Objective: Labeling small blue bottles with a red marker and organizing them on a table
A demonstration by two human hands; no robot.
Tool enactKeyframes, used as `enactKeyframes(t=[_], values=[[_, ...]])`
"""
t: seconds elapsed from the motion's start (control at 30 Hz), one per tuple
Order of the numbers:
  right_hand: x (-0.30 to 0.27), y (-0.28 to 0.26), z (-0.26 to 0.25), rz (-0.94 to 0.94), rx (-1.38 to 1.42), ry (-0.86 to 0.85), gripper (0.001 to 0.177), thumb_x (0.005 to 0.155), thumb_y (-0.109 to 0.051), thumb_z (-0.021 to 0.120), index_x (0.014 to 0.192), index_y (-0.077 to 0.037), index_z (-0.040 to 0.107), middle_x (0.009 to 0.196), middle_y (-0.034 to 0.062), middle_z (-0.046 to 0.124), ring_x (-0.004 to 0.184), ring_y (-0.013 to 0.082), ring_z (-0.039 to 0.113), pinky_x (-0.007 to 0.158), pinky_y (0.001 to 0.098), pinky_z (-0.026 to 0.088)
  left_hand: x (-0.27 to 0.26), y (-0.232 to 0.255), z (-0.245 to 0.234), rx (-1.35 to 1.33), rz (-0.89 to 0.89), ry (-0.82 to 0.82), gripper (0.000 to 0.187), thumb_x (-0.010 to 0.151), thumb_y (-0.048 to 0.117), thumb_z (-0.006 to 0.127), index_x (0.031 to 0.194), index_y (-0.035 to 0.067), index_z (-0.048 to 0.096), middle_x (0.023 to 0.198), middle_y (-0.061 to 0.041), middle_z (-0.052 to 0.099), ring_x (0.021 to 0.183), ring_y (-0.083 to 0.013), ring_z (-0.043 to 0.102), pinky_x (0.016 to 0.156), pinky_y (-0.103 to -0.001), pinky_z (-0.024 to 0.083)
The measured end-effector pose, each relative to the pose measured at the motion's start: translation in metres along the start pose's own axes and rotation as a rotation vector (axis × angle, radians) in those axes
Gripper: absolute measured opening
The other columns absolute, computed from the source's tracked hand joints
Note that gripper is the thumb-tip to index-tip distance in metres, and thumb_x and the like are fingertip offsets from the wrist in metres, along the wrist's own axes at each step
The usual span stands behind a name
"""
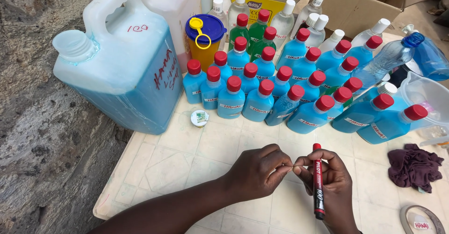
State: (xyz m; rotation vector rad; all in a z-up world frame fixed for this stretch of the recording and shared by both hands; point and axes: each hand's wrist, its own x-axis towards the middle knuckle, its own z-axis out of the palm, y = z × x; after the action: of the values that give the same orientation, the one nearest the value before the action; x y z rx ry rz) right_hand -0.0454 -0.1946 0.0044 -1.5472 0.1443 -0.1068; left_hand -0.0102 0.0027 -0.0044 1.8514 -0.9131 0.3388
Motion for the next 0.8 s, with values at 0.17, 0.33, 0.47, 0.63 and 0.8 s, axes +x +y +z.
enactKeyframes(t=[0.17,0.33,0.47,0.63,0.8], values=[[0.006,0.006,-0.006,0.062,0.035,-0.007,0.043,0.077,0.006,0.078,0.111,-0.010,0.058,0.091,0.0197,0.077,0.059,0.0150,0.055,0.040,0.0277,0.032,0.000,-0.001,-0.001,0.099,0.084,-0.013,0.011,0.101,0.005,0.070,0.109,0.002,0.062,0.095,-0.013,0.062,0.068,-0.0268,0.061,0.050,-0.033,0.047],[-0.004,-0.004,0.012,-0.087,-0.080,0.060,0.041,0.075,0.012,0.079,0.107,-0.005,0.059,0.091,0.0213,0.079,0.093,0.0250,0.079,0.090,0.0356,0.065,0.000,-0.001,-0.001,0.136,0.001,-0.046,0.013,0.102,0.009,0.068,0.108,0.002,0.059,0.093,-0.013,0.060,0.063,-0.0260,0.058,0.045,-0.033,0.044],[-0.012,-0.013,0.019,-0.208,-0.210,0.095,0.038,0.073,0.010,0.081,0.103,-0.002,0.060,0.098,0.0217,0.079,0.099,0.0259,0.081,0.089,0.0336,0.068,0.001,0.001,0.000,-0.137,-0.259,-0.056,0.013,0.105,0.019,0.056,0.104,0.007,0.060,0.095,-0.011,0.066,0.075,-0.0250,0.063,0.056,-0.037,0.046],[-0.012,-0.009,0.015,-0.336,-0.339,0.061,0.037,0.073,0.004,0.084,0.103,-0.006,0.064,0.097,0.0139,0.079,0.096,0.0217,0.080,0.089,0.0312,0.066,0.004,0.005,0.003,-0.359,-0.526,-0.098,0.024,0.103,0.031,0.054,0.100,0.010,0.064,0.093,-0.003,0.067,0.080,-0.0170,0.060,0.066,-0.034,0.047],[-0.012,-0.004,0.012,-0.245,-0.227,0.066,0.035,0.075,0.009,0.080,0.102,-0.003,0.061,0.092,0.0182,0.075,0.093,0.0237,0.078,0.091,0.0324,0.067,0.006,0.006,0.004,-0.483,-0.671,-0.137,0.027,0.100,0.036,0.058,0.100,0.011,0.067,0.082,0.003,0.062,0.070,-0.0089,0.051,0.062,-0.029,0.043]])
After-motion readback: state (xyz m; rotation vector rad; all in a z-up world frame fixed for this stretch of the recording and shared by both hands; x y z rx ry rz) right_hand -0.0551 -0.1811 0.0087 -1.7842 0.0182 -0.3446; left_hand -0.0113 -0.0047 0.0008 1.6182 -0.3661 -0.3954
